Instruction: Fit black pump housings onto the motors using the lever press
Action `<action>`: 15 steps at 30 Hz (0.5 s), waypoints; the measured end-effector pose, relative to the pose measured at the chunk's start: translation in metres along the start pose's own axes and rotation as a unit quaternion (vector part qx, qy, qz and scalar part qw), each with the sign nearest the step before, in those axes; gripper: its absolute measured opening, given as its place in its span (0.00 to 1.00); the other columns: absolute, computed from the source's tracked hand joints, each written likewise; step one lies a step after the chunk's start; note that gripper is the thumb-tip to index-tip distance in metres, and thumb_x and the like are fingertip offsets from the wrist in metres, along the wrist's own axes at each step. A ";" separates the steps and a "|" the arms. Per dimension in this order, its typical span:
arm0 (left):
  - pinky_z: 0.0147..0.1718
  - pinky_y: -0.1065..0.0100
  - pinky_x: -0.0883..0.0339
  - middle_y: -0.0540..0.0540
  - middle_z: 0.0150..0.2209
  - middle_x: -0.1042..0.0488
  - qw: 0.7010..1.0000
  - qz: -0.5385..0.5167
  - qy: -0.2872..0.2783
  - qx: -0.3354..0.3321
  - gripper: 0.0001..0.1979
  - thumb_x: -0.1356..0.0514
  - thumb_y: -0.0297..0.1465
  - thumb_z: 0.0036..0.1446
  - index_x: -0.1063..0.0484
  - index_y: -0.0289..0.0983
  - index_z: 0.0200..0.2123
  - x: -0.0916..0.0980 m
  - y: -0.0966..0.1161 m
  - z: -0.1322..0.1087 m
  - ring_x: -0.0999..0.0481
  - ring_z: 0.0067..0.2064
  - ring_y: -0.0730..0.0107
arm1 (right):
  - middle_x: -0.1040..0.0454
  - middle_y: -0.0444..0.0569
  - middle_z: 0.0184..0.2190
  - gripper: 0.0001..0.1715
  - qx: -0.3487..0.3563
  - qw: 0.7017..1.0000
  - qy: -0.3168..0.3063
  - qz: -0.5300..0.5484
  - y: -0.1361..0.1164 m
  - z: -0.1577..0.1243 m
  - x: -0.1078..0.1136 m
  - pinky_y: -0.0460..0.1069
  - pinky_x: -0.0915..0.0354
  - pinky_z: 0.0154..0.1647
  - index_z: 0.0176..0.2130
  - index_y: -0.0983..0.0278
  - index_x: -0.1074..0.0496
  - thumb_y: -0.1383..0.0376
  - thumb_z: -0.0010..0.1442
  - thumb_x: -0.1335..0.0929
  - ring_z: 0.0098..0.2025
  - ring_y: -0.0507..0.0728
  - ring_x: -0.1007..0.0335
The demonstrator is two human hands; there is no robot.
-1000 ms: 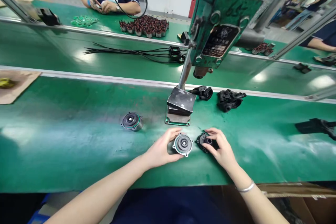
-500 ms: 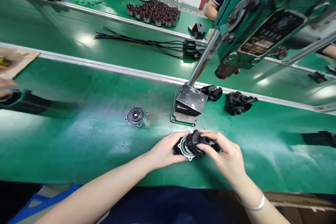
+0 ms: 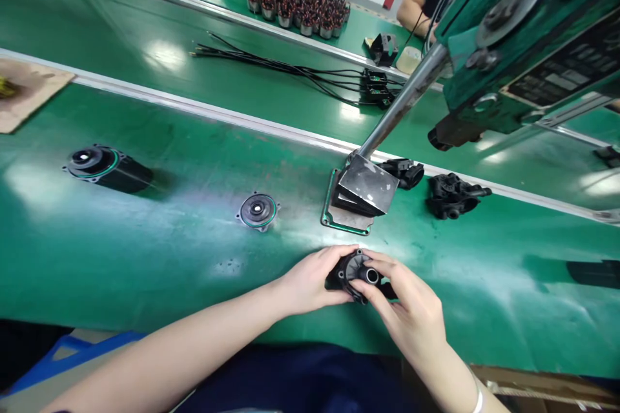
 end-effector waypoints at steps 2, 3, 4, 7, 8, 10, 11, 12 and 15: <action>0.59 0.55 0.36 0.38 0.59 0.33 1.000 0.005 -0.003 -0.009 0.37 0.32 0.36 0.51 0.44 0.40 0.61 0.000 0.002 0.000 0.31 0.60 0.56 | 0.29 0.43 0.46 0.16 -0.005 1.000 0.003 -0.003 0.000 -0.002 0.001 0.37 0.32 0.53 0.42 0.66 0.32 0.65 0.53 0.29 0.50 0.42 0.31; 0.59 0.55 0.35 0.38 0.59 0.33 1.000 0.008 -0.004 -0.013 0.37 0.33 0.36 0.51 0.44 0.39 0.61 0.000 0.002 0.000 0.32 0.60 0.56 | 0.29 0.43 0.47 0.17 -0.009 1.000 0.003 -0.003 0.000 -0.003 0.001 0.37 0.32 0.54 0.43 0.66 0.33 0.65 0.53 0.29 0.51 0.42 0.31; 0.59 0.55 0.35 0.37 0.59 0.33 1.000 0.009 -0.004 -0.015 0.37 0.33 0.37 0.51 0.44 0.39 0.61 -0.001 0.003 0.000 0.31 0.60 0.56 | 0.29 0.43 0.47 0.17 -0.011 1.000 0.003 -0.004 0.000 -0.004 0.001 0.36 0.33 0.54 0.43 0.66 0.33 0.66 0.53 0.29 0.51 0.42 0.31; 0.59 0.56 0.35 0.37 0.59 0.32 1.000 0.010 -0.005 -0.012 0.36 0.33 0.37 0.51 0.43 0.38 0.60 -0.001 0.002 0.000 0.31 0.59 0.56 | 0.30 0.43 0.47 0.17 -0.012 1.000 0.006 -0.004 -0.002 -0.006 0.000 0.36 0.33 0.55 0.43 0.66 0.33 0.67 0.53 0.29 0.52 0.42 0.32; 0.59 0.56 0.35 0.37 0.59 0.32 1.000 0.011 -0.005 -0.009 0.36 0.33 0.37 0.51 0.43 0.38 0.60 -0.001 0.001 -0.001 0.30 0.59 0.55 | 0.30 0.43 0.47 0.17 -0.012 1.000 0.006 -0.005 -0.003 -0.006 0.000 0.36 0.33 0.55 0.43 0.66 0.33 0.67 0.53 0.29 0.52 0.42 0.32; 0.59 0.55 0.35 0.37 0.59 0.32 1.000 0.012 -0.004 -0.005 0.36 0.33 0.37 0.51 0.43 0.38 0.60 -0.002 0.001 -0.001 0.30 0.59 0.55 | 0.30 0.43 0.48 0.17 -0.015 1.000 0.005 -0.004 -0.003 -0.007 0.000 0.36 0.33 0.55 0.43 0.66 0.33 0.67 0.53 0.29 0.52 0.41 0.32; 0.59 0.55 0.35 0.37 0.59 0.32 1.000 0.013 -0.003 -0.005 0.36 0.33 0.37 0.51 0.43 0.38 0.60 -0.002 0.001 -0.001 0.30 0.59 0.55 | 0.30 0.43 0.48 0.17 -0.016 1.000 0.003 -0.002 -0.003 -0.007 0.000 0.36 0.33 0.55 0.43 0.66 0.33 0.66 0.53 0.30 0.52 0.41 0.32; 0.59 0.55 0.35 0.37 0.59 0.32 1.000 0.014 -0.002 -0.007 0.36 0.33 0.37 0.51 0.43 0.38 0.60 -0.002 0.001 -0.001 0.30 0.59 0.55 | 0.30 0.43 0.48 0.17 -0.017 1.000 0.002 -0.001 -0.002 -0.007 0.000 0.36 0.33 0.55 0.43 0.66 0.33 0.66 0.53 0.30 0.52 0.41 0.32; 0.58 0.56 0.35 0.37 0.59 0.32 1.000 0.016 0.003 -0.015 0.36 0.33 0.36 0.52 0.45 0.39 0.61 0.000 0.002 -0.002 0.30 0.59 0.56 | 0.30 0.44 0.47 0.16 -0.017 1.000 -0.001 -0.001 -0.001 -0.005 -0.001 0.36 0.32 0.54 0.42 0.67 0.33 0.66 0.54 0.30 0.51 0.41 0.32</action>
Point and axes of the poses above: each hand's wrist, its own z-axis towards the middle knuckle, its own x-axis out of the back of the hand, y = z × x, the point moved 9 cm from there along z, towards the middle knuckle
